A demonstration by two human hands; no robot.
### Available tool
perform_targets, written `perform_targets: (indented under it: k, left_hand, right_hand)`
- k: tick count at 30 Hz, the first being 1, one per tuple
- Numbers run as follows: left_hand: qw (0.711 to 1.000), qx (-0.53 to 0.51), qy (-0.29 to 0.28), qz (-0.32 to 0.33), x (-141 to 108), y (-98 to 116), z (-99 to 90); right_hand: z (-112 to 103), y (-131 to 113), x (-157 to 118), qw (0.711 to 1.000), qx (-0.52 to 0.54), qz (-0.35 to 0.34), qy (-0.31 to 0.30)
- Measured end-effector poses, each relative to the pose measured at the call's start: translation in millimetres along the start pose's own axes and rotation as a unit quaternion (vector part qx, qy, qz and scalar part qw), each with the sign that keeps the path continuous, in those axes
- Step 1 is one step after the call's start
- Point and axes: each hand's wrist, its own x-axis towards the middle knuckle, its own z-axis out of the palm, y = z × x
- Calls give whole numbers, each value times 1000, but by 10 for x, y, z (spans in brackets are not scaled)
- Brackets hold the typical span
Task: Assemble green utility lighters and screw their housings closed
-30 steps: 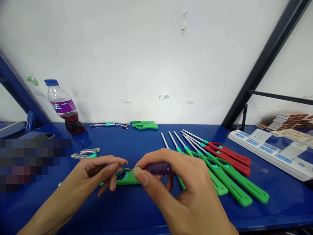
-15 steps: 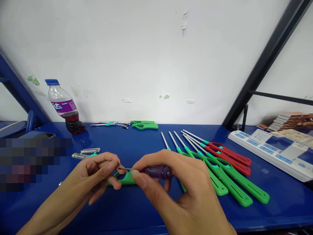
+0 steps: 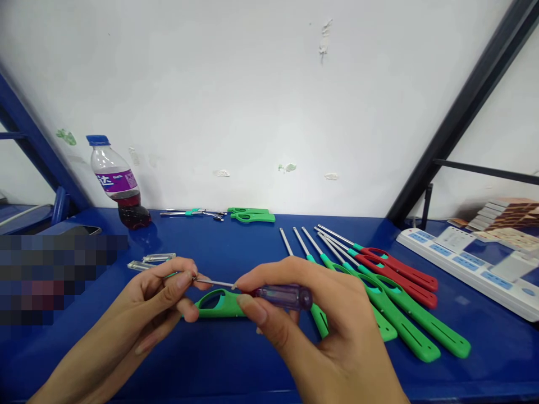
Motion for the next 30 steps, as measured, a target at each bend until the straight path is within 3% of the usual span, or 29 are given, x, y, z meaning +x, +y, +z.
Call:
perform_targets:
  k: [4,8,17,26,30]
  left_hand:
    - [1000,-13,11,14,-1,11,-7]
    - [999,-22,31,18,-4,-10,-2]
    - [998,35,34,34,3,-45,-16]
    - [990,100,25,92,14,-53,-5]
    - [972,167,71,146,-55,-85,92]
  right_hand:
    - [67,-61,-4,996,65,55,19]
    - [109,-89,6,992,104,68,25]
    - [104,-55,-34,992,79,92,42]
    - [33,-17,40,997,63,-13,32]
    - [19,16,8,997,23,-29,68]
